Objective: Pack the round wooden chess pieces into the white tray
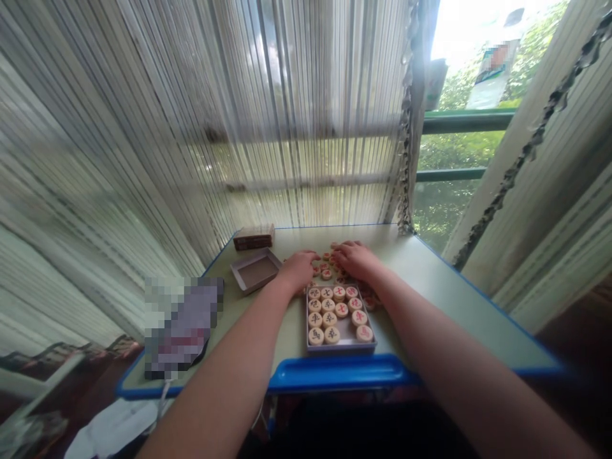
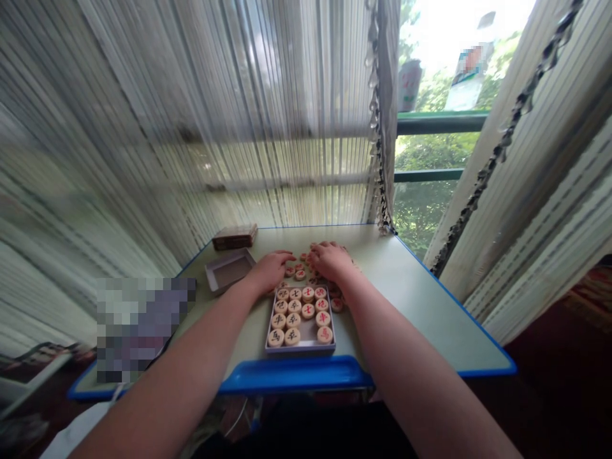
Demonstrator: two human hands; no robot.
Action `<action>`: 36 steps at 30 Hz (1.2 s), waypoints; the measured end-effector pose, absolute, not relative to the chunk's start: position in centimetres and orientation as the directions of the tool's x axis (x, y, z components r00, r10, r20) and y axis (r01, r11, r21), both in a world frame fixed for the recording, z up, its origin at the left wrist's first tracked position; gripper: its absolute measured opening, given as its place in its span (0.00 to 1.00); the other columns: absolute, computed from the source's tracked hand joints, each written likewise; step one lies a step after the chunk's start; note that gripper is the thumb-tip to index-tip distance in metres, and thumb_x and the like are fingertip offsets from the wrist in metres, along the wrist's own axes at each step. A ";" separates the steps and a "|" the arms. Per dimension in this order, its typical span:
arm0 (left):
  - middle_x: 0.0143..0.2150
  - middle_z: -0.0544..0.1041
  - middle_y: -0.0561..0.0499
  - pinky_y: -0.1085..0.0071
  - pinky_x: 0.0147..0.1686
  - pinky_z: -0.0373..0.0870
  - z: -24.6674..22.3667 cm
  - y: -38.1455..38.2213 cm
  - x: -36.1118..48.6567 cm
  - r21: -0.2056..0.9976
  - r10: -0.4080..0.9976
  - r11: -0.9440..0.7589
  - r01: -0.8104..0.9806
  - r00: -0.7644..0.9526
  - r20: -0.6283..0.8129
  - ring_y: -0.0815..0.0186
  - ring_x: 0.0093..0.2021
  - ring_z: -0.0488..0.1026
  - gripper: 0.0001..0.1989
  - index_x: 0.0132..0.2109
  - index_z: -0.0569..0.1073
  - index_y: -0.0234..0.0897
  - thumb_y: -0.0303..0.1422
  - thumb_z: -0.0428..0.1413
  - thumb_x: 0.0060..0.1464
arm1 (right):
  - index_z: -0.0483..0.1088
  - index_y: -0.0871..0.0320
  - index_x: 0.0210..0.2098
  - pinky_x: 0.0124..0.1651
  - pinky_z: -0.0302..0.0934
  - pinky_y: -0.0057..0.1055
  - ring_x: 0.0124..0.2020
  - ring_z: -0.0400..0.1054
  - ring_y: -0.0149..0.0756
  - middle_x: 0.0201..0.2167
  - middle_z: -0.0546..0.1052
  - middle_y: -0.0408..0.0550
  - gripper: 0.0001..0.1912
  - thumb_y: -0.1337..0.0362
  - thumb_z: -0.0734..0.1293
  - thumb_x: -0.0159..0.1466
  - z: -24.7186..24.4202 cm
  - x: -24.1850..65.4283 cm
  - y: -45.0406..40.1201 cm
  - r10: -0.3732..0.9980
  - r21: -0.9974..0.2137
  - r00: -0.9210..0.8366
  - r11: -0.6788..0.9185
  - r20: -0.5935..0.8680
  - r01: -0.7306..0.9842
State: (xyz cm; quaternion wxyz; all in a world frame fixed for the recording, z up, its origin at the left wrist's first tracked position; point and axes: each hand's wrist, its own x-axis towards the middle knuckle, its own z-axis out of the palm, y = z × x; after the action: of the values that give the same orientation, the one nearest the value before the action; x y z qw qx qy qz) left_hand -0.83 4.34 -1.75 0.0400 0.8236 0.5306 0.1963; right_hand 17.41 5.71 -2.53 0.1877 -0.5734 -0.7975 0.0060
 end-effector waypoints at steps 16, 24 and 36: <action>0.45 0.77 0.46 0.71 0.46 0.66 -1.6 4.7 -1.9 0.237 0.959 -0.254 0.938 0.214 0.185 0.62 0.46 0.72 0.16 0.45 0.75 0.38 0.25 0.49 0.50 | 0.67 0.55 0.51 0.56 0.51 0.33 0.54 0.60 0.39 0.54 0.67 0.49 0.20 0.57 0.53 0.65 -2.2 17.3 6.1 0.899 -0.186 -0.355 0.406 0.256 0.895; 0.42 0.78 0.48 0.71 0.43 0.67 -0.9 4.0 -1.4 0.183 0.942 -0.303 0.935 0.264 0.207 0.62 0.43 0.73 0.13 0.43 0.76 0.39 0.32 0.52 0.50 | 0.71 0.53 0.46 0.47 0.59 0.30 0.46 0.67 0.39 0.48 0.72 0.48 0.17 0.64 0.57 0.61 -1.9 17.7 5.7 0.921 -0.173 -0.313 0.356 0.233 0.918; 0.41 0.77 0.48 0.71 0.43 0.66 -0.2 3.0 -1.0 0.153 0.925 -0.356 0.922 0.324 0.198 0.63 0.42 0.72 0.14 0.39 0.77 0.40 0.31 0.48 0.50 | 0.74 0.53 0.41 0.50 0.56 0.30 0.45 0.65 0.39 0.42 0.75 0.47 0.15 0.63 0.59 0.59 -2.4 18.1 6.0 0.907 -0.200 -0.290 0.359 0.306 0.912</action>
State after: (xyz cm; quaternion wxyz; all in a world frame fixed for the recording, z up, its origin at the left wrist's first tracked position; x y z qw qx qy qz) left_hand -0.97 2.97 -0.15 0.0060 0.8136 0.5675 0.1259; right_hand 18.12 6.04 -2.43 0.1859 -0.5660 -0.8031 -0.0067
